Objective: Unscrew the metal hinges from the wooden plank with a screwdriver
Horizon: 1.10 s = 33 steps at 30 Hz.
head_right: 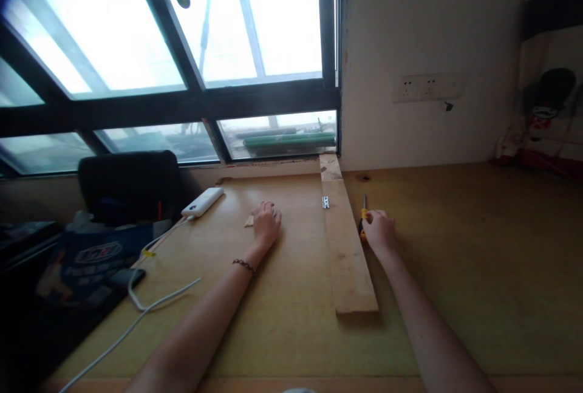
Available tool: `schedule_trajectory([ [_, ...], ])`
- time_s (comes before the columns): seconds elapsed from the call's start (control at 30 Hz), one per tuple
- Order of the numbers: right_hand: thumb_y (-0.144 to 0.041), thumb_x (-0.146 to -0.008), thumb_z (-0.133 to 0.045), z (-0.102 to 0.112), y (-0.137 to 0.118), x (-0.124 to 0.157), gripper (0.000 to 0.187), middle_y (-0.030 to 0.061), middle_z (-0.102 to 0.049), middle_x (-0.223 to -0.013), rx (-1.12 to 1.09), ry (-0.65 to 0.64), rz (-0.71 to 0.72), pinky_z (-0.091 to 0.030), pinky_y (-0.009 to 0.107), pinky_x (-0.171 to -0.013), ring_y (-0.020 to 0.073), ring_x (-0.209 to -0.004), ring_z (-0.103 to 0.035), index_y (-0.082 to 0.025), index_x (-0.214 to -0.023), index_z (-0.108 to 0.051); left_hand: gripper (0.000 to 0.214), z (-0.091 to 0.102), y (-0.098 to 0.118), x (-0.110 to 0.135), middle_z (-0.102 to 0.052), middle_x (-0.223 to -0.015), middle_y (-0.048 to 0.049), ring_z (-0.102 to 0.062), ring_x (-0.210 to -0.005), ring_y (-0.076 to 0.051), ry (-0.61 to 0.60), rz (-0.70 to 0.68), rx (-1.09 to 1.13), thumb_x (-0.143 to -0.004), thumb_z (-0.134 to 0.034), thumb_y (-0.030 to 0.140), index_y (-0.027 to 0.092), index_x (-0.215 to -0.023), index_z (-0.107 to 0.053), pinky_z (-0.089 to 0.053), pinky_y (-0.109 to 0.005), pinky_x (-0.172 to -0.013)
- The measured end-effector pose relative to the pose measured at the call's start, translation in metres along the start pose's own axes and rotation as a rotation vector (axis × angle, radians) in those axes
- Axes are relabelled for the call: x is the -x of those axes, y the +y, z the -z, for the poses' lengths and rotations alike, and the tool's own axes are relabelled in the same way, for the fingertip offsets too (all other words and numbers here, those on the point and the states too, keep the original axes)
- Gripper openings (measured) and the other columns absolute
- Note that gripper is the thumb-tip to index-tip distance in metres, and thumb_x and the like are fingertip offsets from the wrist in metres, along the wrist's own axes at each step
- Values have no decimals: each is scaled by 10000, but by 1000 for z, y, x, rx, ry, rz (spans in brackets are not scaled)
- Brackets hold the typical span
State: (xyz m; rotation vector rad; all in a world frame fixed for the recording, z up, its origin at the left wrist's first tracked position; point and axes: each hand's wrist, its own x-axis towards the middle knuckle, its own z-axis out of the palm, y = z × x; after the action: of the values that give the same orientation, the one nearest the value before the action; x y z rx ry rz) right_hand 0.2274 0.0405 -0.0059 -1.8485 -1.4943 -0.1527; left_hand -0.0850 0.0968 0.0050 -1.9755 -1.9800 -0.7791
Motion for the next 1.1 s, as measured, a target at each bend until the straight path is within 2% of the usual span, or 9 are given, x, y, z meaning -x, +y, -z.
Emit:
schedule_trajectory([
  [0.1, -308, -714, -522, -11, 4, 2, 245, 97, -670, -864, -142, -72, -44, -447, 303, -733, 215, -815, -607, -157, -836, -671, 290, 1, 10, 6, -535, -1120, -112, -389, -1162, -209, -5, -93, 110, -806, -373, 222, 140, -1039, -523, -267, -339, -998],
  [0.2, -302, -743, -490, -16, 3, 5, 316, 99, -678, -924, -243, -152, -114, -464, 297, -718, 212, -820, -629, -150, -963, -658, 291, 0, 19, 12, -517, -1160, -115, -345, -1204, -222, -42, -158, 100, -798, -384, 216, 148, -1038, -534, -232, -377, -1021],
  [0.27, -280, -757, -466, -16, 1, 6, 331, 106, -671, -962, -255, -172, -135, -464, 299, -730, 214, -841, -632, -147, -997, -650, 339, 1, 20, 14, -458, -1238, -133, -252, -1261, -259, -40, -105, 23, -778, -411, 223, 135, -1089, -513, -173, -448, -1031],
  [0.33, -274, -764, -454, -14, -1, 6, 322, 112, -672, -957, -231, -185, -129, -462, 304, -729, 225, -853, -632, -155, -981, -661, 420, 4, 16, 13, -381, -1300, -164, -172, -1283, -307, -16, 34, -54, -758, -438, 261, 112, -1150, -465, -140, -520, -1009],
  [0.43, -281, -777, -442, -10, -4, 7, 304, 106, -683, -917, -202, -200, -108, -463, 310, -714, 235, -839, -638, -179, -940, -678, 506, 8, 4, 8, -351, -1287, -207, -190, -1252, -357, -1, 199, -103, -730, -468, 363, 91, -1156, -445, -151, -565, -968],
  [0.53, -307, -770, -468, -9, -5, 8, 294, 103, -687, -901, -185, -189, -82, -467, 311, -699, 241, -824, -642, -189, -940, -677, 505, 11, -7, 2, -380, -1227, -198, -250, -1208, -351, -24, 216, -106, -702, -486, 428, 113, -1097, -484, -152, -559, -962],
  [0.67, -314, -737, -517, -9, -5, 9, 285, 96, -691, -880, -174, -171, -54, -475, 304, -676, 245, -821, -645, -195, -943, -674, 475, 10, -12, 0, -385, -1200, -174, -258, -1192, -335, -46, 202, -128, -705, -473, 434, 141, -1079, -501, -140, -552, -964],
  [0.9, -287, -737, -516, -8, -7, 9, 280, 94, -689, -896, -157, -180, -51, -477, 301, -688, 239, -834, -643, -198, -957, -667, 678, -2, -18, -3, -364, -1218, -236, -268, -1179, -360, -31, 301, -173, -672, -493, 480, 39, -1182, -415, -185, -565, -944],
  [1.1, -301, -742, -510, -8, -7, 9, 283, 99, -688, -894, -155, -176, -50, -477, 312, -691, 250, -832, -641, -191, -950, -668, 680, -10, -20, -4, -325, -1278, -247, -229, -1219, -367, -65, 325, -161, -693, -472, 450, 36, -1223, -372, -177, -581, -953],
])
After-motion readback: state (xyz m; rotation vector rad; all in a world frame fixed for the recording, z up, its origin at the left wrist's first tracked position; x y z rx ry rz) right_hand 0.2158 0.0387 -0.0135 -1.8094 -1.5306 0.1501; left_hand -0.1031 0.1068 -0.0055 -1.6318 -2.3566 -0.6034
